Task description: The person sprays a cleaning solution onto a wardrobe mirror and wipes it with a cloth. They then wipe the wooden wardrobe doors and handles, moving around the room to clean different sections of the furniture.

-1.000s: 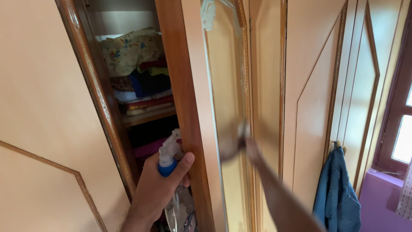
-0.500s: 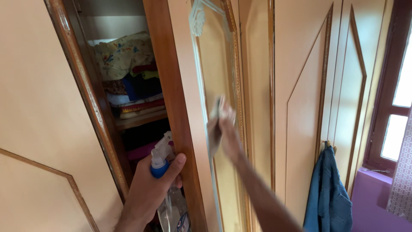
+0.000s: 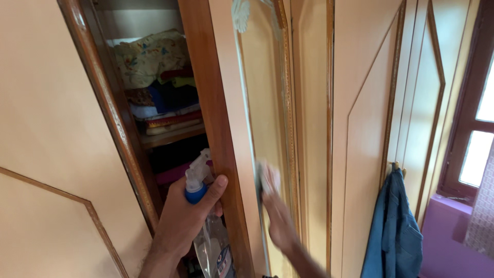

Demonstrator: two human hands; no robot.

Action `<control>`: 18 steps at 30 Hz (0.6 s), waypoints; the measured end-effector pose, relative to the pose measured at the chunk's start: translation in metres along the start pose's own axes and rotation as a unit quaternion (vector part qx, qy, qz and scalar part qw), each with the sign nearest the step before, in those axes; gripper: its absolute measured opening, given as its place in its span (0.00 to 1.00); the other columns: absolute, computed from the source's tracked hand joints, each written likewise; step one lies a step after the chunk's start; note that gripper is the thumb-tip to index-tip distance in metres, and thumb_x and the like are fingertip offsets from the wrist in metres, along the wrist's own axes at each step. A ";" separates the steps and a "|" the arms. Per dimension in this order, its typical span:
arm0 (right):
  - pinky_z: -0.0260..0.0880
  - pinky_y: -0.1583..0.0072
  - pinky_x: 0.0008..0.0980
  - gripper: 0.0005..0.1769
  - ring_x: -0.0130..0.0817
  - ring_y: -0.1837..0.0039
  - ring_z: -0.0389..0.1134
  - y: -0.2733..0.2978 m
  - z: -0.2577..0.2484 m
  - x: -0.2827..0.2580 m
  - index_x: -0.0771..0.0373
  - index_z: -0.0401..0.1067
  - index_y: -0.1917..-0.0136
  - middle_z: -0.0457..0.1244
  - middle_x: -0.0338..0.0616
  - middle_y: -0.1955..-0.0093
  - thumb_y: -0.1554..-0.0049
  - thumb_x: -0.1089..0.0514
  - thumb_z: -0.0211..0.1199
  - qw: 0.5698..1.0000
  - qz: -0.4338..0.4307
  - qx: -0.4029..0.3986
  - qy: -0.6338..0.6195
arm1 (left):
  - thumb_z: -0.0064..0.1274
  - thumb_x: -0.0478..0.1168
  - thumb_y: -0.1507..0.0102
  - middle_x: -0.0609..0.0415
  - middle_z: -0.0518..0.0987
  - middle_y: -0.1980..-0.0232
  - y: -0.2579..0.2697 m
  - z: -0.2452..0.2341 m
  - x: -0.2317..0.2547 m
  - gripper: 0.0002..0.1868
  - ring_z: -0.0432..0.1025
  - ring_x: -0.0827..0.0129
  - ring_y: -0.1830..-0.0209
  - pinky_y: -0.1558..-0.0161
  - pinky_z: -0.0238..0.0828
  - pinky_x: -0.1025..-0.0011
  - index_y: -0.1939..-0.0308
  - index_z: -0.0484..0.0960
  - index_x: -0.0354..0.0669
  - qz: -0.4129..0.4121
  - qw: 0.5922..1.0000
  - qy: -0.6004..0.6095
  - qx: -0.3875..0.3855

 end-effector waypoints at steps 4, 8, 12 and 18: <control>0.70 0.38 0.44 0.29 0.46 0.41 0.64 -0.073 0.009 0.099 0.72 0.69 0.39 0.63 0.55 0.45 0.26 0.45 0.36 0.963 0.257 -0.015 -0.085 | 0.59 0.57 0.41 0.53 0.76 0.78 0.000 0.000 0.000 0.25 0.73 0.70 0.77 0.71 0.72 0.68 0.60 0.82 0.36 -0.009 1.000 -0.009 0.003; 0.69 0.41 0.35 0.26 0.33 0.46 0.67 -0.055 0.002 0.183 0.67 0.70 0.42 0.66 0.46 0.49 0.28 0.45 0.41 0.933 0.253 0.045 -0.253 | 0.58 0.57 0.41 0.52 0.76 0.78 0.001 0.000 0.000 0.25 0.73 0.70 0.77 0.72 0.72 0.68 0.59 0.83 0.35 -0.006 1.000 -0.021 0.002; 0.73 0.44 0.36 0.27 0.33 0.48 0.70 0.088 0.003 0.191 0.57 0.72 0.41 0.69 0.46 0.51 0.32 0.44 0.34 0.833 0.491 0.054 -0.249 | 0.59 0.57 0.40 0.52 0.77 0.77 0.001 0.002 -0.001 0.26 0.73 0.69 0.77 0.72 0.72 0.69 0.59 0.82 0.34 0.002 1.000 0.010 -0.005; 0.58 0.34 0.36 0.27 0.37 0.37 0.58 0.030 0.010 0.117 0.63 0.63 0.32 0.60 0.48 0.39 0.31 0.45 0.35 0.863 0.449 0.078 -0.217 | 0.59 0.56 0.41 0.53 0.77 0.76 0.000 0.003 0.001 0.25 0.73 0.69 0.77 0.71 0.75 0.67 0.59 0.82 0.35 -0.002 1.000 0.005 -0.003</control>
Point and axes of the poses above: each hand's wrist, its own y-axis away from the middle knuckle, its own z-axis out of the palm, x = y × z, the point moved 6 cm from there along -y, towards the middle knuckle
